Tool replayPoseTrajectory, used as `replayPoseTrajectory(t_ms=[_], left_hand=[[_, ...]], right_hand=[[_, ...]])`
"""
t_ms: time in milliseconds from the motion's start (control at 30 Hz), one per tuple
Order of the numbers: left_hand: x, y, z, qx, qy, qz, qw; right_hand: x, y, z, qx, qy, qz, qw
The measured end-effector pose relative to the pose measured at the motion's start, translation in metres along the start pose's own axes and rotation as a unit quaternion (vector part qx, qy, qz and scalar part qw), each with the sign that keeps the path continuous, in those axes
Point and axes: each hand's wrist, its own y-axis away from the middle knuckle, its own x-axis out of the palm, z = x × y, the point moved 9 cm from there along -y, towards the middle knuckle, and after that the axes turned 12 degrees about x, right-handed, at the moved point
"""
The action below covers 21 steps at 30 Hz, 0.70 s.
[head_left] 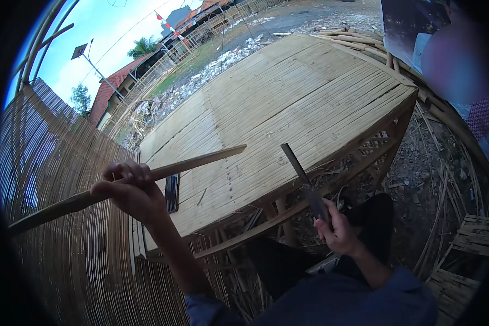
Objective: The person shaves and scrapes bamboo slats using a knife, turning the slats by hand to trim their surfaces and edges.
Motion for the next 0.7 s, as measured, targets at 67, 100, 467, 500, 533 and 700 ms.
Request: replayPoseTrajectory(t_ms=[67, 100, 467, 500, 533, 700], left_hand=[[0.010, 0.000, 0.005, -0.026, -0.006, 0.018, 0.999], [0.018, 0.003, 0.011, -0.046, -0.005, 0.022, 0.999], [0.077, 0.005, 0.033, -0.079, 0.029, 0.059, 0.995], [0.078, 0.006, 0.031, -0.078, 0.026, 0.062, 0.995], [0.079, 0.009, 0.028, -0.075, 0.024, 0.065, 0.995], [0.065, 0.015, 0.021, -0.066, 0.049, 0.046, 0.996]], right_hand=[[0.005, -0.004, 0.010, -0.018, 0.009, 0.009, 1.000], [0.008, -0.005, 0.016, -0.033, 0.010, 0.016, 0.999], [0.075, -0.022, 0.115, -0.297, 0.088, 0.003, 0.951], [0.085, -0.025, 0.122, -0.286, 0.074, 0.021, 0.955], [0.093, -0.026, 0.131, -0.277, 0.060, 0.039, 0.958], [0.111, -0.032, 0.134, -0.157, 0.025, 0.101, 0.982]])
